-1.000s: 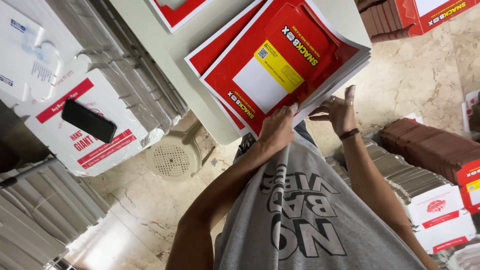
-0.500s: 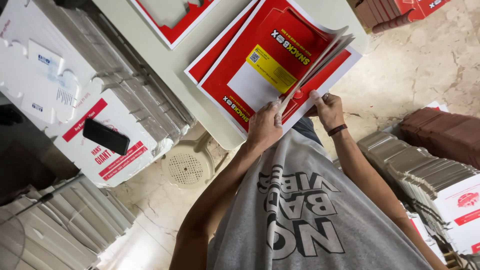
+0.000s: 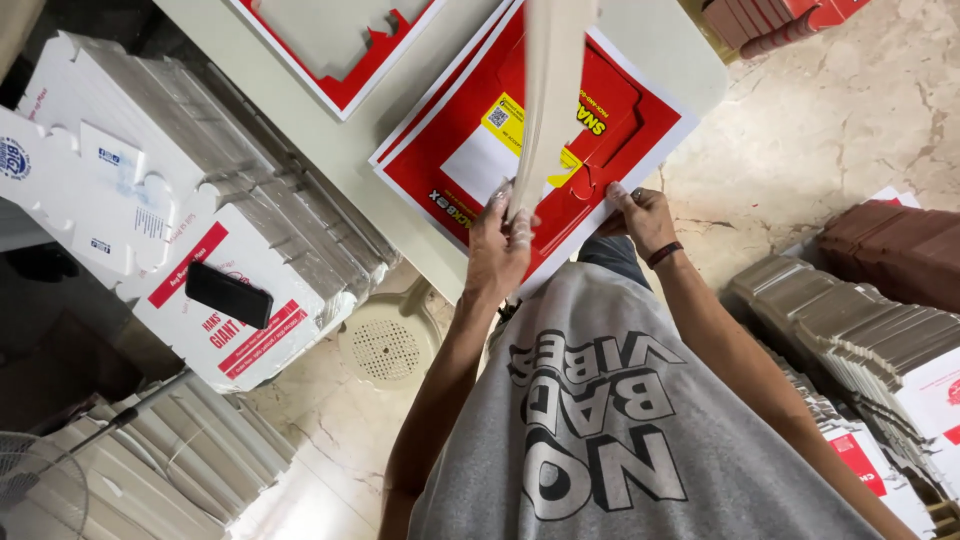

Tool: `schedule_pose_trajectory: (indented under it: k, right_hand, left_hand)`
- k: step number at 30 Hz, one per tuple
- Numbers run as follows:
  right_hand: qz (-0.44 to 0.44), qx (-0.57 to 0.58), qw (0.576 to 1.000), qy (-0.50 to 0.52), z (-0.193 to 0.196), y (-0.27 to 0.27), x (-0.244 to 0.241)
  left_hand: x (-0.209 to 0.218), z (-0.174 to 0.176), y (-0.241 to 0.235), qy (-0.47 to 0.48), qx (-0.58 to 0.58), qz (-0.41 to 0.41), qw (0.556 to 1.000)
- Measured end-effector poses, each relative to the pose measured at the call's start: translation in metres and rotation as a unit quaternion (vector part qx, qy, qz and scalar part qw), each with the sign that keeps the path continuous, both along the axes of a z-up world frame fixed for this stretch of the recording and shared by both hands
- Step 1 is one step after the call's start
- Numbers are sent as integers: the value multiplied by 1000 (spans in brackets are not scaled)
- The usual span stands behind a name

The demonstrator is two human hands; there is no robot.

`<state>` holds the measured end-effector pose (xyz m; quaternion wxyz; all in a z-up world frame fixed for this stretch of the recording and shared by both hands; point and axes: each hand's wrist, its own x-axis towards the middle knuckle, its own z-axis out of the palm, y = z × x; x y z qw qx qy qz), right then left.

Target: The person is punching out pre-cut cardboard templates and folding them into snack boxes at a workspace.

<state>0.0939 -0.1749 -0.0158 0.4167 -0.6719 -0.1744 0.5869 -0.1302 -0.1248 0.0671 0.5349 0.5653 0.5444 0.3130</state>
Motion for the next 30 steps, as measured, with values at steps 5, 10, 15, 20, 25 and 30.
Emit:
schedule_pose_trajectory:
  k: [5, 10, 15, 20, 25, 30]
  right_hand:
    - [10, 31, 999, -36, -17, -4, -4]
    - [-39, 6, 999, -34, -51, -15, 6]
    - [-64, -12, 998, -5, -29, -10, 8]
    - [-69, -45, 996, 18, -22, -13, 2]
    - [-61, -55, 996, 42, -11, -6, -1]
    - [-26, -76, 996, 34, -19, -6, 5]
  left_hand:
    - [-27, -79, -11, 11, -99, -81, 992]
    - [-16, 66, 23, 57, -58, 35, 996]
    - [-61, 121, 75, 33, -103, 13, 994]
    - [-65, 134, 79, 70, -5, 6, 998]
    - [-62, 128, 61, 69, -26, 6, 997]
    - [-66, 119, 63, -22, -27, 61, 998]
